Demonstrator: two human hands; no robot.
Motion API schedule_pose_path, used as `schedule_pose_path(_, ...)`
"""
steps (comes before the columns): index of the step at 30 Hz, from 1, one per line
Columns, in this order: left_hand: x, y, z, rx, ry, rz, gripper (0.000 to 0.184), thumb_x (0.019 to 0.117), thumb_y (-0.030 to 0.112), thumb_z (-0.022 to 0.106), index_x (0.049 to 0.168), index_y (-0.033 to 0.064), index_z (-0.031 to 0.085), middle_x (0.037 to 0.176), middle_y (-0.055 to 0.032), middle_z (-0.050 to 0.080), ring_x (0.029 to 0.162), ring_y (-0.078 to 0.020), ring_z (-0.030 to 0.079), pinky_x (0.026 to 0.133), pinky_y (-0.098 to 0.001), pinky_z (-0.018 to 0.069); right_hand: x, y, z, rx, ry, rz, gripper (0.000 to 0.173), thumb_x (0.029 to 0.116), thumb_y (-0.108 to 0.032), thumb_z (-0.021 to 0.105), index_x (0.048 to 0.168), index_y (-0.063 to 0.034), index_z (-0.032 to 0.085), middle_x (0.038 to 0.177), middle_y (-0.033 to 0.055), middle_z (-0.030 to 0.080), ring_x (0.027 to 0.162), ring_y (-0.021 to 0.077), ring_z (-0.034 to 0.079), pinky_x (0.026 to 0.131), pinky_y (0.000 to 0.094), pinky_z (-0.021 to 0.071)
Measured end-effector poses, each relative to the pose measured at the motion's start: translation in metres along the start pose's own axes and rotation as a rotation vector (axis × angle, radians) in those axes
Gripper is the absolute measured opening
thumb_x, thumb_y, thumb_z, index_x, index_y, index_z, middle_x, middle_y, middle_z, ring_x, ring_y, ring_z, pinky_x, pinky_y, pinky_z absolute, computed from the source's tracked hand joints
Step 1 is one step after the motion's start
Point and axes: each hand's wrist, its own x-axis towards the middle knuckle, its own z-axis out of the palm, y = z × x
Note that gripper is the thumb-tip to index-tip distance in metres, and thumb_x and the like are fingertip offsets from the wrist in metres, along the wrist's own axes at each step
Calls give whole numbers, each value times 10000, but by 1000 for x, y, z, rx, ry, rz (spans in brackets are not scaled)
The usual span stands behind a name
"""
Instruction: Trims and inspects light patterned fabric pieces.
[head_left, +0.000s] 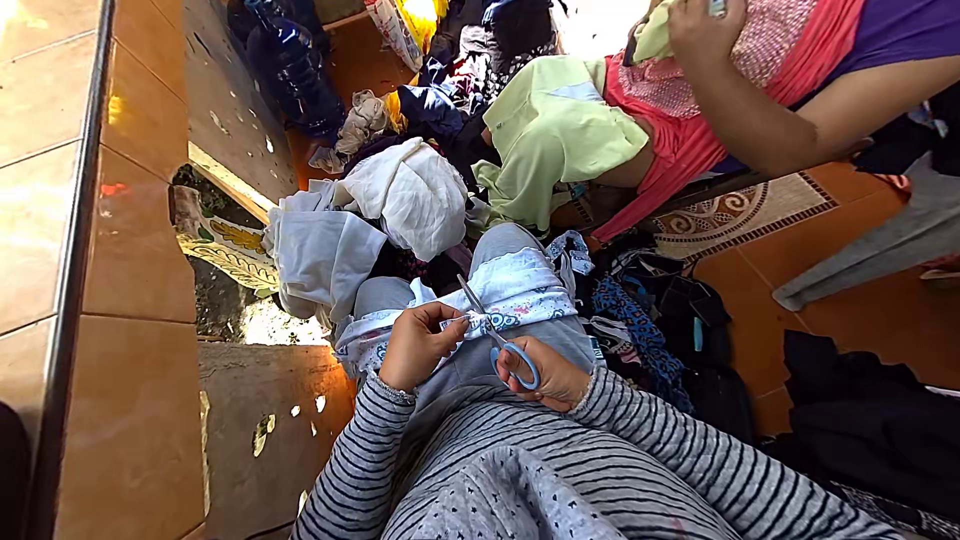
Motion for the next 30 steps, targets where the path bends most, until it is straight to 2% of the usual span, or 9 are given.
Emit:
schedule_pose_path(5,-16,-3,-16,288,-65,13,159,937,210,701,989,64,737,753,23,693,614,-28,636,621,-236,564,1,-7,-5,-59,-191,-37,544,804,-641,772,984,-164,583,784,-84,644,495,-20,510,452,135,429)
schedule_pose_path(7,-35,3,-42,595,58,-75,179,947,187,677,1044,57,753,816,-73,714,690,-175,658,688,-408,557,-2,-8,-10,-10,-178,-190,563,815,-653,744,1032,-155,593,861,-74,659,549,-9,537,500,153,467)
schedule_pose_path(9,-54,6,-68,829,215,-315,191,947,96,653,1083,4,750,961,-229,728,904,-406,701,843,-620,530,-4,-8,-19,19,-84,-367,540,853,-619,722,1076,-140,612,932,-51,681,618,17,586,549,183,508)
schedule_pose_path(13,-72,-9,-102,970,121,-922,563,930,301,748,1371,-17,602,1417,-333,526,1327,-512,502,1075,-665,408,-3,-12,-38,11,144,-574,486,887,-571,713,1080,-132,633,943,-36,701,656,43,620,574,202,532)
schedule_pose_path(17,-68,-26,-83,807,274,-294,602,909,205,775,1395,-78,560,1475,-367,453,1337,-548,473,1089,-668,396,7,-20,-41,-258,444,-691,350,849,-171,771,1097,-29,569,973,-25,703,781,42,674,701,201,580)
schedule_pose_path(19,-39,-43,-64,739,301,20,527,912,165,739,1379,-35,598,1463,-317,502,1343,-506,493,1084,-655,414,18,-21,-44,-498,522,-722,455,780,-164,827,1119,29,594,1049,30,709,896,55,674,787,210,569)
schedule_pose_path(24,23,-45,-31,800,32,53,265,1002,209,627,1179,40,727,1321,-192,660,1358,-393,519,1159,-575,351,44,-30,-38,-1070,521,-630,552,767,-272,849,1195,27,670,1184,174,705,1150,312,646,1017,501,492)
schedule_pose_path(27,35,-22,-29,612,8,146,261,1060,115,498,1178,-58,655,1103,-198,710,1066,-284,689,1002,-438,517,54,-41,-31,-1299,596,-545,457,762,-101,817,1158,69,664,1155,246,693,1173,436,623,1050,621,411)
schedule_pose_path(30,39,-10,-41,439,58,318,228,1043,172,540,1090,-36,623,848,-96,651,746,-128,624,734,-319,535,55,-66,-28,-1117,634,-496,305,828,-37,747,1093,79,652,979,221,702,943,354,687,887,542,528)
